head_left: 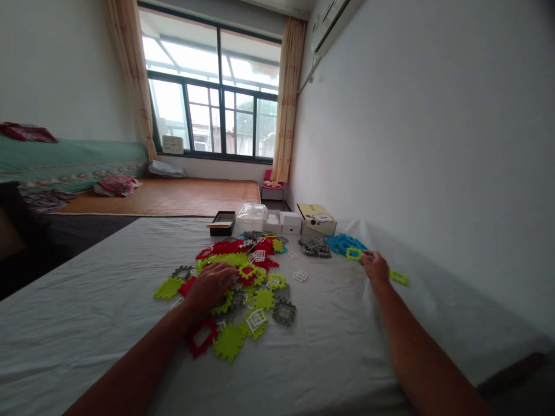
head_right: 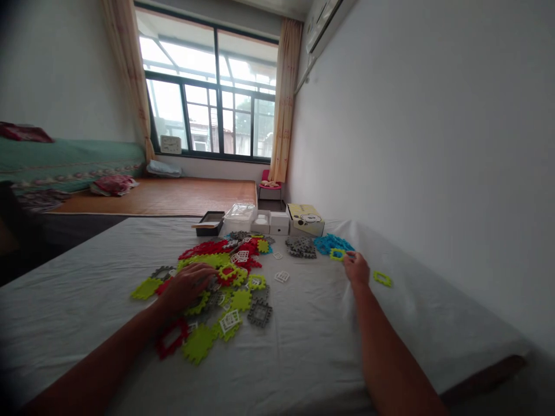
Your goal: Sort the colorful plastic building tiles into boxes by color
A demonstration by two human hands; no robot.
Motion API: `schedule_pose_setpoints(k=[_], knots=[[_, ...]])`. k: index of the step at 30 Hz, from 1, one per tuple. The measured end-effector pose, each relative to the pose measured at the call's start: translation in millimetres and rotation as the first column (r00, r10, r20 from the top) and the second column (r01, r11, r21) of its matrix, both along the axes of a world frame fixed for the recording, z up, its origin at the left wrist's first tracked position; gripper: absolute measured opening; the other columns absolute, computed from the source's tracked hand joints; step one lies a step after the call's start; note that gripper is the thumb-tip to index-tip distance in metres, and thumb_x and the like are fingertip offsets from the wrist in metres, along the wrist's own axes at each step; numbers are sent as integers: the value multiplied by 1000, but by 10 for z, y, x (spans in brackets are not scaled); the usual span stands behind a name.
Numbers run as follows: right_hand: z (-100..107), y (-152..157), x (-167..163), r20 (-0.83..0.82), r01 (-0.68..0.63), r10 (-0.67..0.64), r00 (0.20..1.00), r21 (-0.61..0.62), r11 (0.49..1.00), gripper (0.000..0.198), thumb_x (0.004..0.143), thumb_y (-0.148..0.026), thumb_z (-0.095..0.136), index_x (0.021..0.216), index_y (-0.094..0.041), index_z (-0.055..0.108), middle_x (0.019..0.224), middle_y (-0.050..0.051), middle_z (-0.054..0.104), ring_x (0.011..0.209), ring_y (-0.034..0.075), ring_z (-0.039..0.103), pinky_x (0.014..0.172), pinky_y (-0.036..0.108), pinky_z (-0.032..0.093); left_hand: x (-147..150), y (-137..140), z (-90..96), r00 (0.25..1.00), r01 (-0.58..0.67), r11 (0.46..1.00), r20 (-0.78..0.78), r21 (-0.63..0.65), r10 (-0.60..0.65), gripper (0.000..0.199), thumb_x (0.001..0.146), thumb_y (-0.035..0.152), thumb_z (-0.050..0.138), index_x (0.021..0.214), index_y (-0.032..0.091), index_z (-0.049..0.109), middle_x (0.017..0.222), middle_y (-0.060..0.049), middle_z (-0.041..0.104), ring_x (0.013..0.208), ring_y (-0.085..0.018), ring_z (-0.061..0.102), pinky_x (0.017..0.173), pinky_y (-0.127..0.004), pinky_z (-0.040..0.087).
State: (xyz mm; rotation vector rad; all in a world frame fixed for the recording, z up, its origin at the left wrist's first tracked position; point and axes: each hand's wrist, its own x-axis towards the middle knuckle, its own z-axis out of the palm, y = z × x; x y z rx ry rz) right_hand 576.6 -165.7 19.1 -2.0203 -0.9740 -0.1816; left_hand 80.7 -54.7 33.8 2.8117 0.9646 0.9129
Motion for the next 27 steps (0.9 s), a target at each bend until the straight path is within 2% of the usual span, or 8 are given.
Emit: schedule_pose_setpoints(k=[4,9,14,19,21,23,25,27], knots=[[-37,-570,510,-53,367,-370,927,-69,928,38,77,-31,44,105,-13,62,93,20,66,85,32,62,71,46,48,13,-6,17,1000,7,1000,-3,13,-7,28,90,33,42,103,26,66,104,-2,68,100,-20,59,91,-35,44],[-198,-663,577,-37,497,-500,865,-73,865,43,78,-31,43,113,-15,62,112,25,56,102,39,54,71,49,47,-22,-6,15,999,-41,999,3,22,41,29,90,35,43,107,27,66,109,-3,66,105,-21,57,96,-36,43],[-297,-442,509,174,376,-360,917,-67,924,41,80,-23,39,111,-16,64,103,18,59,100,31,55,81,41,45,-93,-28,-84,971,-239,971,-13,6,239,40,84,47,53,119,30,60,128,-5,56,121,-27,46,103,-45,36],[-351,-362,460,225,266,-236,945,-114,957,40,80,-21,36,105,-16,67,99,18,61,96,29,57,79,38,44,-136,32,-66,994,-105,992,20,-71,106,38,87,46,50,120,29,60,129,-5,56,120,-24,49,103,-40,37],[-389,-357,477,234,263,-230,945,-122,957,41,79,-23,36,105,-18,67,100,17,61,97,30,57,78,39,44,-247,115,0,982,-141,989,117,-47,146,36,90,42,45,119,27,61,128,-5,57,118,-22,50,103,-37,37],[-435,-348,510,232,263,-228,946,-135,955,42,78,-25,36,106,-20,67,100,18,60,97,31,57,78,41,44,-441,212,46,904,-351,933,230,-84,360,35,91,38,41,116,25,62,126,-6,58,118,-21,50,104,-37,36],[-475,-332,536,226,255,-216,950,-160,954,43,77,-26,36,107,-22,66,99,18,60,96,32,57,77,42,44,-669,291,37,766,-550,812,267,-197,584,32,91,36,41,109,24,65,120,-7,62,117,-23,51,101,-41,36],[-496,-316,534,226,234,-190,955,-184,955,43,76,-25,37,108,-22,66,98,19,61,94,32,58,75,43,44,-842,338,-31,684,-626,721,236,-296,691,27,88,35,45,97,24,68,108,-8,67,112,-26,54,96,-43,39]])
